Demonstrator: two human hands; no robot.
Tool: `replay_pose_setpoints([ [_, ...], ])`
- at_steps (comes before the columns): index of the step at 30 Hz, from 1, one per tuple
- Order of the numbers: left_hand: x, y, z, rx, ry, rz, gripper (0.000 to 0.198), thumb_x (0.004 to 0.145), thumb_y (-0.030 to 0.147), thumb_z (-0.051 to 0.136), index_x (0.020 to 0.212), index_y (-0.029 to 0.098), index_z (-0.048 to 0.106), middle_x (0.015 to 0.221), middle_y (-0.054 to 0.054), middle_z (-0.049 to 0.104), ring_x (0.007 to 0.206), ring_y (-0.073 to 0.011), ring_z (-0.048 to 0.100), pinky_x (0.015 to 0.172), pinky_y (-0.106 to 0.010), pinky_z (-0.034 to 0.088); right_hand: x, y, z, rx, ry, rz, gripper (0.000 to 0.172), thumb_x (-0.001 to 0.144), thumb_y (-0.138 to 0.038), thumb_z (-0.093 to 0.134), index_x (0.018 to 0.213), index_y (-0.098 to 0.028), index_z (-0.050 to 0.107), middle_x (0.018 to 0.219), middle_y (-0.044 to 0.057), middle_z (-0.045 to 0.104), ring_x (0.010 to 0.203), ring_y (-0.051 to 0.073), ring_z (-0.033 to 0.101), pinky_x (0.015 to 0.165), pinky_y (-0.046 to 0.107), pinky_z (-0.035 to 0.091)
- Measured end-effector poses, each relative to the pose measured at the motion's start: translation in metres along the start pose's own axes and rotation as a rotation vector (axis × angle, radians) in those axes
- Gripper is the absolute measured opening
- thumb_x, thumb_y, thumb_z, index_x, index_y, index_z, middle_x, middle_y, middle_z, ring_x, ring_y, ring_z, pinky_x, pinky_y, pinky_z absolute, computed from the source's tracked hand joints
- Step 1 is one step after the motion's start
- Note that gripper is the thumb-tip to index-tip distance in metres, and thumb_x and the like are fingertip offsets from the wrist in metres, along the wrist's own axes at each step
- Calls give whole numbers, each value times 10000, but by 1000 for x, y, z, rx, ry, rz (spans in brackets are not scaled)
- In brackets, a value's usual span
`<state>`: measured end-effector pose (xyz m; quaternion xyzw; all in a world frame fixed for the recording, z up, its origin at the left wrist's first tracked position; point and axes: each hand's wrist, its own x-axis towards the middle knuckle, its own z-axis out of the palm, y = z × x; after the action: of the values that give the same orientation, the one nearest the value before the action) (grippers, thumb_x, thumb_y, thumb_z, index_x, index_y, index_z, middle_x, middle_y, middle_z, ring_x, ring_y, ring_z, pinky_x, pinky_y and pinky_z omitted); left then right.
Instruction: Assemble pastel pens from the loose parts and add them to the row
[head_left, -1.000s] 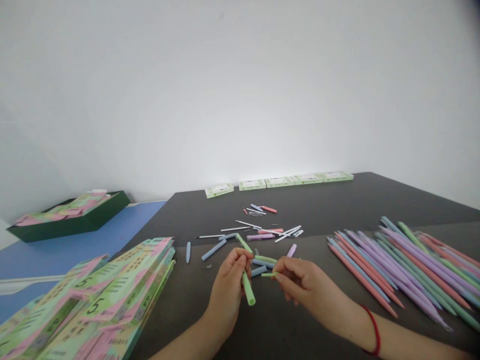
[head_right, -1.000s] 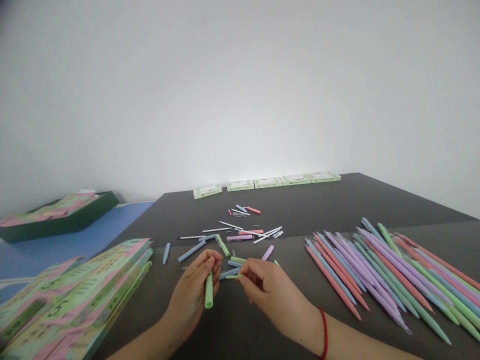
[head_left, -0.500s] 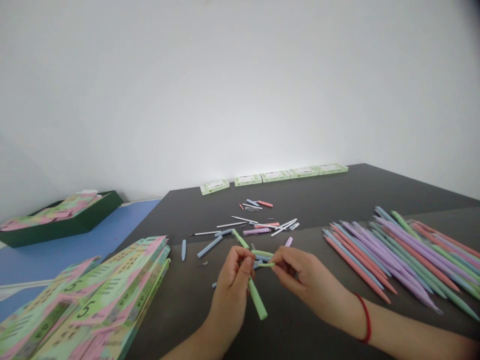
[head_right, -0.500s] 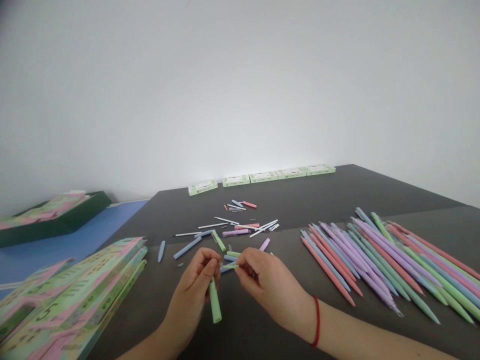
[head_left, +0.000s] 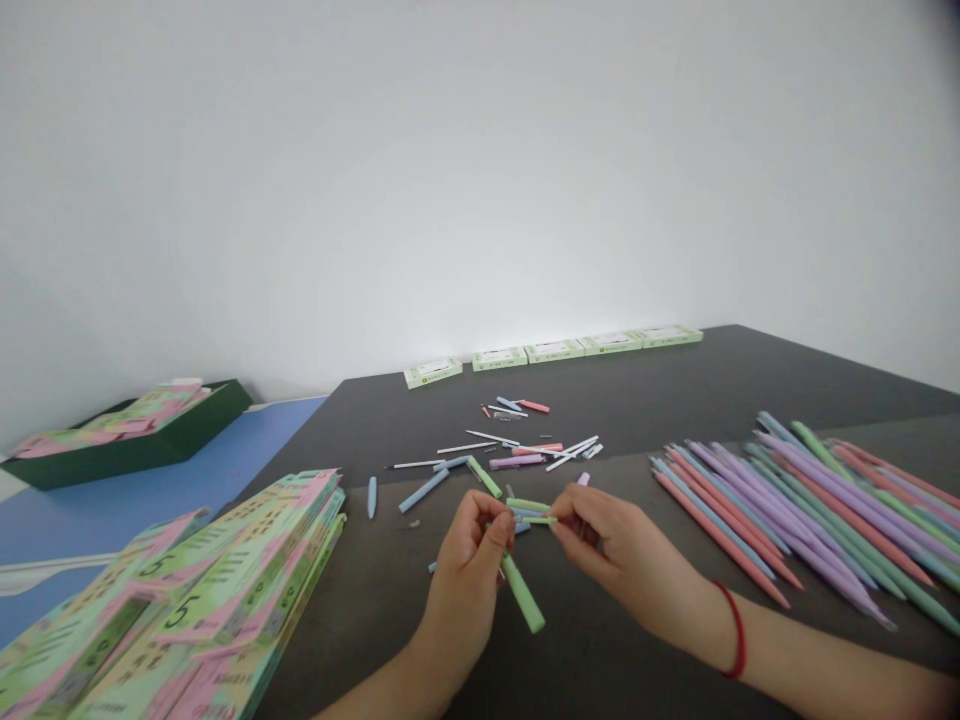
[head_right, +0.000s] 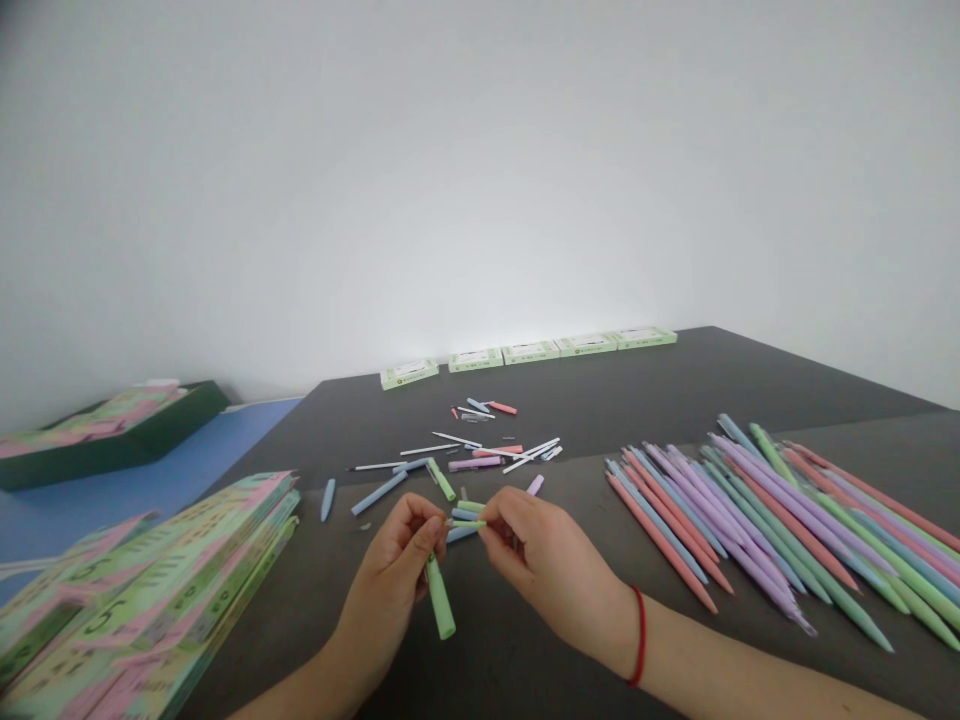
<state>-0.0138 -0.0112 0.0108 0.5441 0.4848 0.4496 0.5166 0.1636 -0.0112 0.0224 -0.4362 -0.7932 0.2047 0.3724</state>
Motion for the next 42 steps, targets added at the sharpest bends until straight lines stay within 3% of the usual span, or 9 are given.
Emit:
replay_pose_setpoints([
  [6,0,-2,0,4,-24,34,184,887,365,480,798,208,439,641,68,395,488,-83,310,466,-196,279,1,0,0,-40,-20,-10,128,848,-95,497,775,-200,495,684,-33,504,590,115,461,555,220,326],
  [12,-7,2,0,244,-75,229,134,904,294,476,813,199,496,690,36,429,612,-127,388,577,-235,325,-2,-6,0,17,-134,-25,115,897,-148,478,821,-197,548,749,-10,564,678,130,520,624,228,380],
  [18,-8,5,-5,390,-129,363,143,922,247,433,797,204,487,744,14,497,672,-146,471,634,-255,349,-4,-6,9,364,-237,223,169,905,-236,451,773,-187,545,624,-35,518,539,104,515,483,192,408],
  [22,-6,7,-6,453,-140,369,126,906,217,446,790,207,493,732,18,523,659,-144,487,621,-248,343,-4,-5,16,534,-257,343,139,885,-232,457,806,-170,552,592,-50,493,489,86,493,438,171,408],
  [30,-4,8,-5,500,-139,331,117,883,210,471,767,208,489,683,39,490,616,-134,451,595,-237,321,-8,1,20,496,-200,266,101,887,-208,463,861,-184,558,590,-63,460,491,79,466,425,157,382],
  [37,-4,9,-6,543,-184,319,135,894,219,458,762,210,481,698,32,503,639,-139,477,610,-243,334,-5,-1,20,630,-262,357,137,901,-257,436,814,-178,506,552,-86,430,424,57,418,385,147,343],
  [42,-7,12,-7,518,-205,339,138,892,232,471,762,207,509,701,26,519,634,-138,485,610,-249,340,-4,-3,19,680,-265,336,171,892,-300,453,789,-174,506,575,-75,459,426,54,430,379,149,346],
])
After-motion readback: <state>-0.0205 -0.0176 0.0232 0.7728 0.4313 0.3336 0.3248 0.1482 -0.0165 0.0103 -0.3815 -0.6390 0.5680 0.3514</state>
